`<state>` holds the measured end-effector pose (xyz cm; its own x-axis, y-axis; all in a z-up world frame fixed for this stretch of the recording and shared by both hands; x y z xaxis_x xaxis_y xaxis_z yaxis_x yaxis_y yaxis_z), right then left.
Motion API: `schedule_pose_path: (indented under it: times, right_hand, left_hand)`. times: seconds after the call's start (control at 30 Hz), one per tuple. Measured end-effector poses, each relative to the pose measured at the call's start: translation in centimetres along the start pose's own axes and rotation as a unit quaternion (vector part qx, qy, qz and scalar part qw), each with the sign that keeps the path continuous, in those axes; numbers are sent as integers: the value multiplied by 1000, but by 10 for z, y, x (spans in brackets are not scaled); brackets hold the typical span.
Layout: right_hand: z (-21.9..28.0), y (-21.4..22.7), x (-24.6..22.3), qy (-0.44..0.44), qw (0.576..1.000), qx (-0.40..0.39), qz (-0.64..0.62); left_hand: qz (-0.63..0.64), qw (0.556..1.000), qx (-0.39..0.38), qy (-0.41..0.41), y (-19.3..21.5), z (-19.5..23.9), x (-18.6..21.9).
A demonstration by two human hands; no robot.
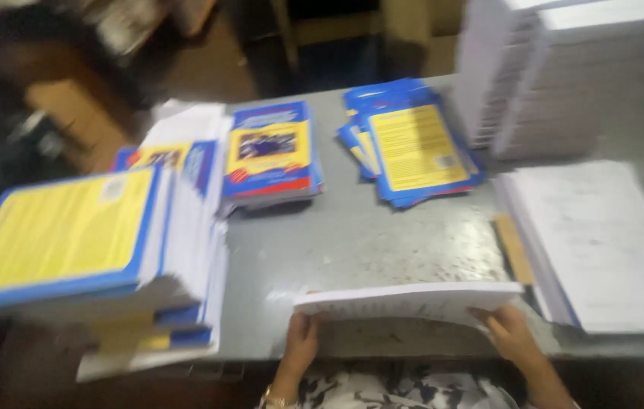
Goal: Checking and stacking printed manuals in a print shop finishing area
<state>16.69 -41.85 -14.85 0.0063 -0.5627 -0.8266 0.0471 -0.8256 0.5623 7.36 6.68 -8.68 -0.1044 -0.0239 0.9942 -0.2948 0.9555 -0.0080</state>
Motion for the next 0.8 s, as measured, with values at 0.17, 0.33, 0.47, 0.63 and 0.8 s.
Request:
schedule_pose_path:
  times: [0.17, 0.33, 0.47, 0.63, 0.8]
  right_hand:
    - [-5, 25, -9, 49, 996, -31, 65]
    - [13, 38, -74, -33, 987, -141, -72]
    - [62, 55, -148, -186, 955, -132, -191]
    - [93, 69, -179, -257, 876, -101, -395]
    - [96, 122, -228, -279, 857, -20, -433]
  left_hand:
    - [-111, 985, -122, -46, -18, -2, 38]
    - [-108, 976, -184, 46, -22, -22, 91]
    - [-39, 944, -268, 188, -33, -19, 126]
    - [70, 914, -246, 314, -60, -14, 155]
    - [178, 945, -41, 273, -45, -37, 89]
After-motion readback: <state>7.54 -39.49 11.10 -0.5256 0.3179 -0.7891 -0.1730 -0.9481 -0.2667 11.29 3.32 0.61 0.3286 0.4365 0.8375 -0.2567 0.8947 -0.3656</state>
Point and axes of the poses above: each hand's wrist, its own z-axis away from the middle knuckle, its own y-axis out of the back of the hand, x = y × z, the point moved 10 cm from there along -z, towards the middle knuckle, and after that the axes turned 11 degrees about z, right-handed, at the moved point
